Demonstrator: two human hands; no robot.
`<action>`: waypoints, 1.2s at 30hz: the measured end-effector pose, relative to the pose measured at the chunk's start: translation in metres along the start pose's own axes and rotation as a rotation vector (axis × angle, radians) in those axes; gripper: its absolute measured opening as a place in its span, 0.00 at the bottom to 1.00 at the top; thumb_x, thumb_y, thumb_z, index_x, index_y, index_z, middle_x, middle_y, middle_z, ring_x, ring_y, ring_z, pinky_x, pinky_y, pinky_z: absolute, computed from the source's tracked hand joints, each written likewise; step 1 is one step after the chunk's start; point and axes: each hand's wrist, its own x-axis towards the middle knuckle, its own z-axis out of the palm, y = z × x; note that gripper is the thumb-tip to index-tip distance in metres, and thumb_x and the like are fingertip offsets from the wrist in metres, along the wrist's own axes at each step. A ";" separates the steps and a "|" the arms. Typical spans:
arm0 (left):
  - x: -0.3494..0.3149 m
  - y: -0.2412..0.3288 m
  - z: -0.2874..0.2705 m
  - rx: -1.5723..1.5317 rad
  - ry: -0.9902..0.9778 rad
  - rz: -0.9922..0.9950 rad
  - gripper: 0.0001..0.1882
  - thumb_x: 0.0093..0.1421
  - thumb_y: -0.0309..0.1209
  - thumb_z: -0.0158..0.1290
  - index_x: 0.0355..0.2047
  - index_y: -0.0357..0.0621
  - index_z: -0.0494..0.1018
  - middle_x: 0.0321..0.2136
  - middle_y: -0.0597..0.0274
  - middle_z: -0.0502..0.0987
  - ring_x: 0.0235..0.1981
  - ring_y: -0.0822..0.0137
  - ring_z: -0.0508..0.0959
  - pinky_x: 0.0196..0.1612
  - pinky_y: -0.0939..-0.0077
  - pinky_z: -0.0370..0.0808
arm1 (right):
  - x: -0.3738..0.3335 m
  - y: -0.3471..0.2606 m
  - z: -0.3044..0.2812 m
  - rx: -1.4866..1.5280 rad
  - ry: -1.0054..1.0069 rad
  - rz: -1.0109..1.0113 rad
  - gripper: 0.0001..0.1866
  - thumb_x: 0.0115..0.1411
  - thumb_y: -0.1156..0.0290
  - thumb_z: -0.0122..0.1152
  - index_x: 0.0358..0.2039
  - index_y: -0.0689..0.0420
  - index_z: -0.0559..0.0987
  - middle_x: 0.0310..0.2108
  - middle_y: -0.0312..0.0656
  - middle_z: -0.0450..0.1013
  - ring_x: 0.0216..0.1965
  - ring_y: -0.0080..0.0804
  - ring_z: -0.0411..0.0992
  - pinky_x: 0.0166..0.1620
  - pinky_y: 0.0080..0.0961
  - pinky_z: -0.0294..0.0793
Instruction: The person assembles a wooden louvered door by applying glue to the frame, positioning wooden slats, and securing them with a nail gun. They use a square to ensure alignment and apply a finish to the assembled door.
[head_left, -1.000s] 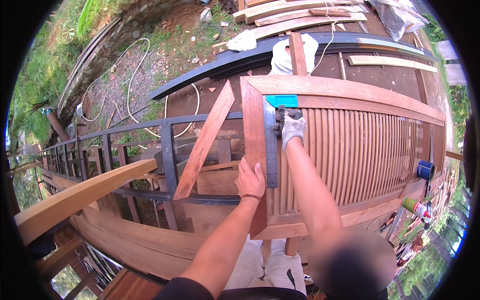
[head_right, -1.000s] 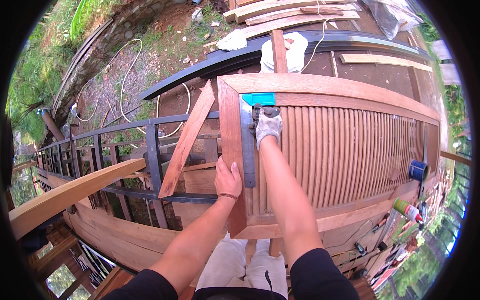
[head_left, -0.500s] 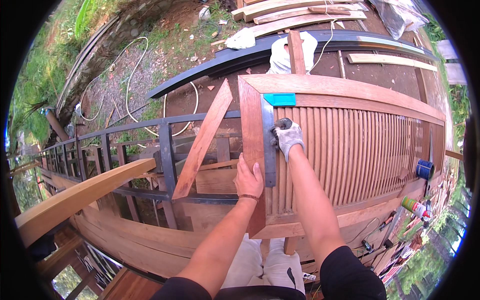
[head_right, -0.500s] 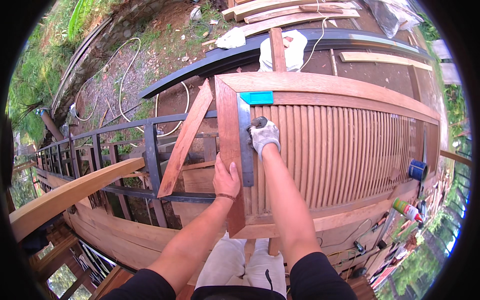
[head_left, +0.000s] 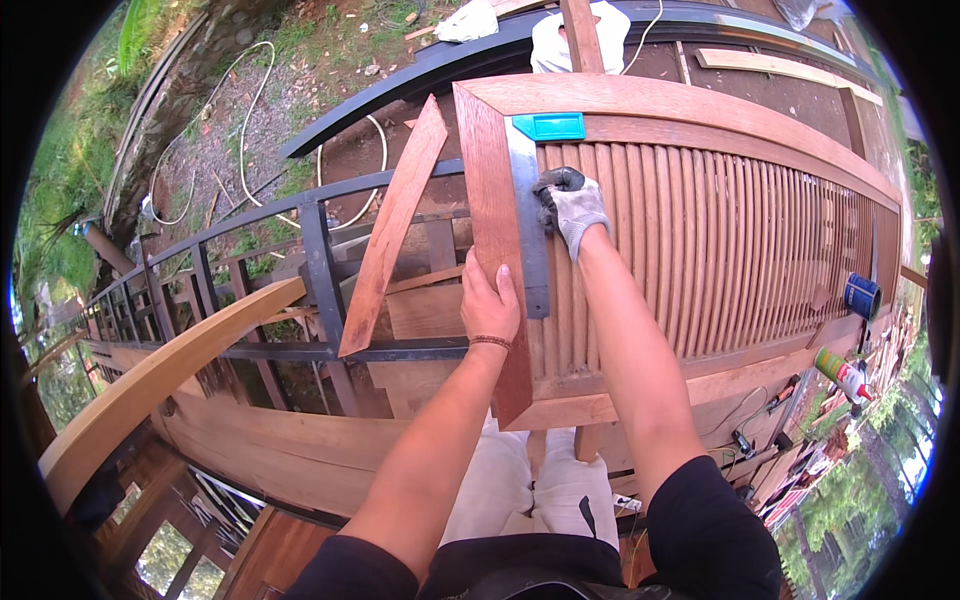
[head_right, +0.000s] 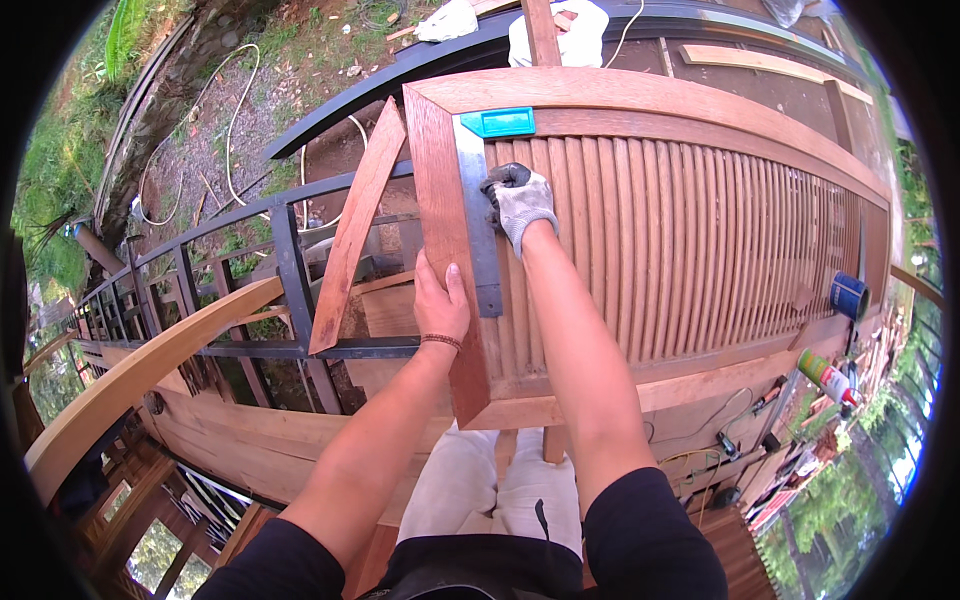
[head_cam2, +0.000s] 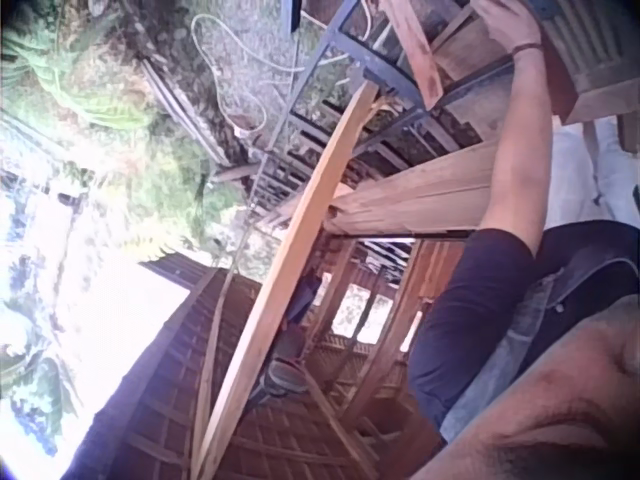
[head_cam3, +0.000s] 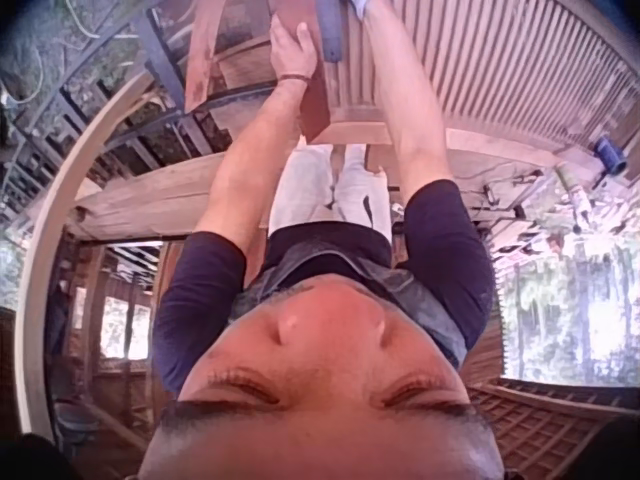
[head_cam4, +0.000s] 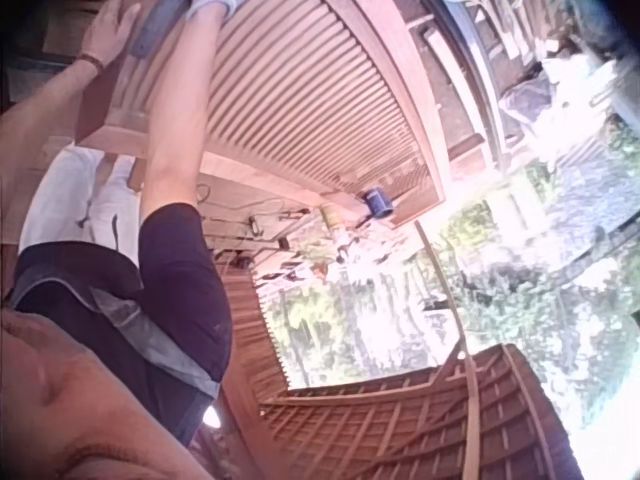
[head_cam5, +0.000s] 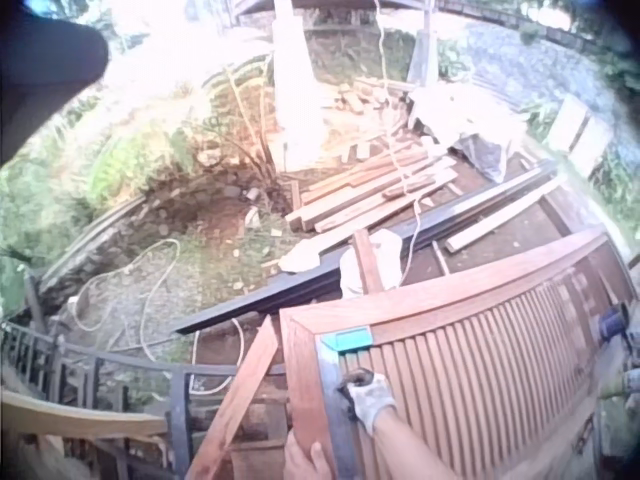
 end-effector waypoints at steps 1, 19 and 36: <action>-0.001 -0.001 0.001 0.000 0.001 0.003 0.30 0.67 0.40 0.45 0.63 0.34 0.54 0.55 0.33 0.67 0.55 0.37 0.69 0.56 0.54 0.68 | -0.003 -0.002 -0.001 0.024 -0.012 0.033 0.07 0.56 0.81 0.57 0.33 0.58 0.81 0.23 0.38 0.77 0.16 0.24 0.69 0.17 0.23 0.70; 0.000 0.002 0.002 0.039 -0.009 -0.008 0.29 0.67 0.38 0.45 0.63 0.36 0.54 0.55 0.33 0.67 0.54 0.37 0.70 0.55 0.52 0.68 | 0.039 -0.023 0.010 -0.010 0.109 -0.079 0.08 0.62 0.70 0.56 0.31 0.56 0.82 0.18 0.37 0.73 0.13 0.27 0.70 0.16 0.26 0.69; 0.000 -0.012 0.002 -0.090 0.036 0.074 0.32 0.65 0.38 0.49 0.65 0.39 0.55 0.56 0.40 0.68 0.56 0.43 0.70 0.57 0.58 0.69 | 0.035 -0.021 0.016 0.128 0.103 -0.051 0.08 0.62 0.74 0.54 0.31 0.56 0.82 0.16 0.34 0.68 0.11 0.26 0.67 0.15 0.26 0.67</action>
